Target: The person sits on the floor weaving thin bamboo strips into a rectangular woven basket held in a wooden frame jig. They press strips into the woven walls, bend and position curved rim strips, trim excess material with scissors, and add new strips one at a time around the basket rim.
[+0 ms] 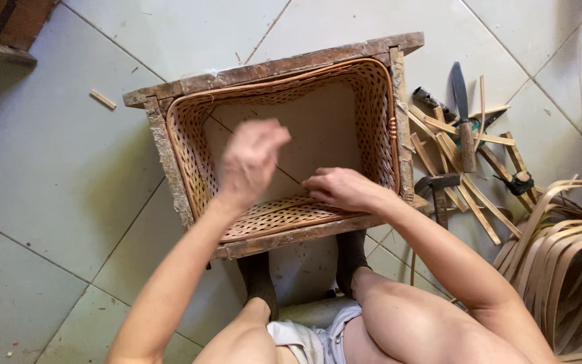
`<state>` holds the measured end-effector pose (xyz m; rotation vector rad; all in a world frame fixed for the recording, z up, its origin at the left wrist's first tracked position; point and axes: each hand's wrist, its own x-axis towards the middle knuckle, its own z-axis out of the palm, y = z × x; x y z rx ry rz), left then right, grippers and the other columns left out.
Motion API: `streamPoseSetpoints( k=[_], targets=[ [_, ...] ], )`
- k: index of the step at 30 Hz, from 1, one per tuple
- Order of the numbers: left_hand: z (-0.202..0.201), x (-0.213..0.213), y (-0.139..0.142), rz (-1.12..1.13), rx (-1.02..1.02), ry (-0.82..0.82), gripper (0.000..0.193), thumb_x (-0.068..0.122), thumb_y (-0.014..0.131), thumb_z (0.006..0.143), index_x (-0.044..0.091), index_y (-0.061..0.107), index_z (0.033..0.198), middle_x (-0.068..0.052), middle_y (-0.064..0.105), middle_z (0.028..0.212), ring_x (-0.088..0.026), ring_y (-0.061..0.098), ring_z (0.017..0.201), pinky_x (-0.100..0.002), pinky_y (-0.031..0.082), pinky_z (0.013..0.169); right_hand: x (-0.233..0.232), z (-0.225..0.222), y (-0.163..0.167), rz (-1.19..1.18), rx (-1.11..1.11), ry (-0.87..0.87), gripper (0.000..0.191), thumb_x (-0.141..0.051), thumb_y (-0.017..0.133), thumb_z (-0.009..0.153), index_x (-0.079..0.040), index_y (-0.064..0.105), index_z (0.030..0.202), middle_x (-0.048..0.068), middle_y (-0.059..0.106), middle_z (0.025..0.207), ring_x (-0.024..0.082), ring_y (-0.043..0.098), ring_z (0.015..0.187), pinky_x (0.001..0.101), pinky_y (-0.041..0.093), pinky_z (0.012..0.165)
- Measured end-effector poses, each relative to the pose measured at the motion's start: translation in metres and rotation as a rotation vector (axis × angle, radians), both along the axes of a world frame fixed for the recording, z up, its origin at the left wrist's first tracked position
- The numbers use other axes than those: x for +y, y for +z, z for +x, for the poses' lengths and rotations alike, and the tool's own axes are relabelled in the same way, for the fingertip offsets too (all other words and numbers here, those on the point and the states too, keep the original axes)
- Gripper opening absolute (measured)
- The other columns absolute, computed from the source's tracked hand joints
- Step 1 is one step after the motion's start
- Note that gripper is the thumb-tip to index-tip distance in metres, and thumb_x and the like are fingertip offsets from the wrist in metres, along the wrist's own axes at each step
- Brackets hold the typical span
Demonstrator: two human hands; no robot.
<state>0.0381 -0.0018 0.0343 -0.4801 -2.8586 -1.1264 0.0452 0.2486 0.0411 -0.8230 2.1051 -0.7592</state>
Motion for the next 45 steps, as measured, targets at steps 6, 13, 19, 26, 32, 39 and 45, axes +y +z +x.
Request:
streamPoseSetpoints(
  k=[6,13,19,26,32,39,45],
  targets=[
    [-0.055,-0.019,0.008,-0.435,0.224,-0.028,0.061,0.003,0.063,0.097,0.023,0.055,0.154,-0.013,0.041,0.164,-0.036,0.036,0.151,-0.063,0.024,0.123,0.013,-0.011,0.035,-0.045,0.104,-0.086,0.028,-0.02,0.064,0.097,-0.007,0.07,0.121,0.015,0.069,0.103,0.035,0.067,0.097,0.0465,0.055,0.082],
    [-0.051,-0.024,-0.001,-0.641,0.216,-0.091,0.073,0.002,0.059,0.105,0.033,0.04,0.168,-0.006,0.033,0.174,-0.03,0.03,0.158,-0.062,0.024,0.127,0.11,-0.03,0.048,-0.327,0.232,-0.625,0.023,-0.003,0.07,0.097,-0.009,0.073,0.12,0.006,0.075,0.114,0.017,0.074,0.103,0.0292,0.061,0.09],
    [-0.046,-0.019,0.001,-0.704,0.179,-0.117,0.081,0.01,0.062,0.104,0.036,0.025,0.171,-0.01,0.026,0.173,-0.033,0.027,0.159,-0.065,0.025,0.126,0.248,-0.017,0.026,-0.068,0.175,-1.123,0.02,-0.009,0.061,0.108,-0.006,0.073,0.124,0.005,0.075,0.104,0.01,0.067,0.093,0.0246,0.055,0.083],
    [-0.046,-0.009,0.006,-0.716,0.118,-0.122,0.08,0.021,0.065,0.106,0.036,0.024,0.174,-0.015,0.026,0.17,-0.039,0.025,0.158,-0.072,0.021,0.126,0.317,0.03,-0.027,0.171,0.313,-1.245,0.021,-0.012,0.065,0.099,-0.006,0.074,0.118,0.008,0.076,0.104,0.016,0.071,0.093,0.0316,0.055,0.085],
    [-0.043,0.0,0.01,-0.738,0.09,-0.099,0.082,0.024,0.065,0.104,0.038,0.023,0.172,-0.014,0.025,0.17,-0.039,0.025,0.159,-0.073,0.017,0.125,0.32,-0.011,-0.062,0.283,0.586,-1.263,0.018,-0.016,0.063,0.101,-0.002,0.072,0.109,0.016,0.071,0.103,0.032,0.069,0.098,0.0444,0.053,0.09],
    [-0.044,0.002,0.006,-0.683,0.09,-0.093,0.082,0.022,0.064,0.106,0.042,0.017,0.171,-0.011,0.021,0.174,-0.036,0.021,0.161,-0.069,0.014,0.128,0.316,-0.069,-0.058,0.903,0.695,-1.125,0.047,-0.05,0.081,0.083,-0.004,0.078,0.085,0.019,0.068,0.095,0.039,0.064,0.097,0.0553,0.05,0.086],
    [-0.045,-0.001,-0.001,-0.678,0.138,-0.095,0.086,0.015,0.063,0.106,0.041,0.014,0.171,-0.011,0.02,0.175,-0.036,0.02,0.161,-0.069,0.014,0.128,0.316,-0.076,-0.045,0.849,-0.058,-1.219,0.048,-0.057,0.083,0.072,-0.018,0.077,0.099,0.016,0.072,0.12,0.035,0.065,0.116,0.0492,0.047,0.104]
  ],
)
